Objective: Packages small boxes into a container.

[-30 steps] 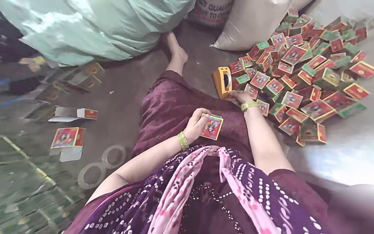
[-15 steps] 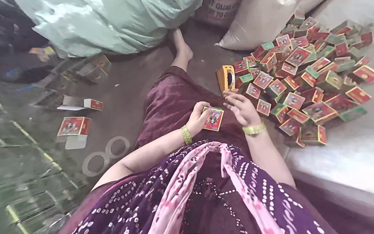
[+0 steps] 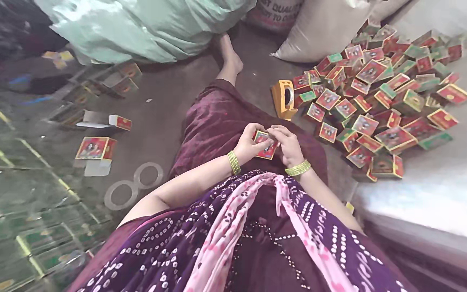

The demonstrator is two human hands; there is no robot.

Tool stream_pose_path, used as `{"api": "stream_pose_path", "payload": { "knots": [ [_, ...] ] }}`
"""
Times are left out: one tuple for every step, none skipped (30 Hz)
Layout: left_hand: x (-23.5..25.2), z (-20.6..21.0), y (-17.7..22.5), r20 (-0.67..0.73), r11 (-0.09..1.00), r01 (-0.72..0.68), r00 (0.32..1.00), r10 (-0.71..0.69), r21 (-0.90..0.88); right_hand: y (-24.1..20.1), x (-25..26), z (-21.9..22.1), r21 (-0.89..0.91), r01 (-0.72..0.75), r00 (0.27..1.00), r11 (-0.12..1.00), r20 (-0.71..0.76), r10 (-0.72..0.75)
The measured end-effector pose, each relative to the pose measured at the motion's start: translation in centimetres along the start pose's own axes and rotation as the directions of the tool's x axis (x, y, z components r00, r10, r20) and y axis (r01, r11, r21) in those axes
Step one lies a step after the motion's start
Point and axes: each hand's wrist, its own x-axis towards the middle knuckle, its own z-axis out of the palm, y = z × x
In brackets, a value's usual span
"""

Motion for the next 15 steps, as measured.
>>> {"api": "stream_pose_path", "payload": {
  "knots": [
    [0.0, 0.0, -0.2, 0.014, 0.999, -0.033, 0.999, 0.033, 0.016, 0.0, 0.0, 0.0, 0.011, -0.026, 1.0, 1.0, -0.016, 0.026],
    [-0.1, 0.1, -0.2, 0.027, 0.998, -0.059, 0.998, 0.058, 0.025, -0.1, -0.1, 0.1, 0.021, -0.061, 0.998, 0.998, -0.032, 0.062],
    [-0.1, 0.1, -0.3, 0.044, 0.996, -0.077, 0.996, 0.076, 0.033, -0.3, -0.1, 0.1, 0.037, -0.103, 0.993, 0.994, -0.047, 0.104],
    [-0.3, 0.1, -0.3, 0.071, 0.995, -0.092, 0.994, 0.088, 0.045, -0.6, -0.2, 0.1, 0.049, -0.15, 0.987, 0.987, -0.054, 0.153],
    [-0.5, 0.1, -0.3, 0.108, 0.993, -0.099, 0.99, 0.091, 0.067, -0.9, -0.1, -0.1, 0.041, -0.195, 0.978, 0.98, -0.067, 0.197],
    [-0.8, 0.0, -0.2, 0.144, 0.991, -0.095, 0.986, 0.082, 0.091, -1.1, 0.0, -0.1, 0.022, -0.213, 0.973, 0.977, -0.09, 0.214],
    [-1.1, 0.0, 0.0, 0.168, 0.99, -0.088, 0.983, 0.07, 0.107, -1.2, 0.0, -0.3, -0.008, -0.196, 0.977, 0.981, -0.089, 0.195],
    [-1.2, -0.2, 0.3, 0.179, 0.99, -0.077, 0.982, 0.055, 0.118, -1.2, -0.1, -0.4, -0.041, -0.152, 0.988, 0.987, -0.038, 0.151],
    [-1.3, -0.5, 0.7, 0.167, 0.994, -0.056, 0.985, 0.039, 0.098, -1.0, -0.4, -0.6, -0.068, -0.104, 0.992, 0.992, 0.064, 0.109],
    [-1.4, -0.7, 1.1, 0.127, 0.999, -0.014, 0.992, 0.009, 0.038, -0.8, -0.8, -0.8, -0.108, -0.062, 0.98, 0.992, 0.184, 0.081],
    [-1.4, -1.0, 1.6, 0.079, 0.999, 0.028, 0.997, -0.025, -0.046, -0.7, -1.1, -1.0, -0.15, -0.036, 0.957, 0.988, 0.279, 0.077],
    [-1.4, -1.5, 2.2, 0.025, 0.991, 0.058, 0.998, -0.055, -0.122, -0.8, -1.3, -1.1, -0.184, -0.022, 0.941, 0.983, 0.327, 0.083],
    [-1.3, -2.4, 2.9, -0.035, 0.984, 0.07, 0.996, -0.076, -0.165, -1.0, -1.4, -1.2, -0.227, -0.032, 0.933, 0.973, 0.342, 0.11],
    [-1.3, -3.7, 3.8, -0.113, 0.983, 0.065, 0.99, -0.085, -0.169, -1.4, -1.2, -1.7, -0.27, -0.041, 0.931, 0.962, 0.339, 0.134],
    [-1.2, -5.4, 4.4, -0.234, 0.991, 0.039, 0.97, -0.068, -0.126, -2.0, -0.8, -2.7, -0.301, -0.039, 0.939, 0.953, 0.316, 0.138]
  ]
}}
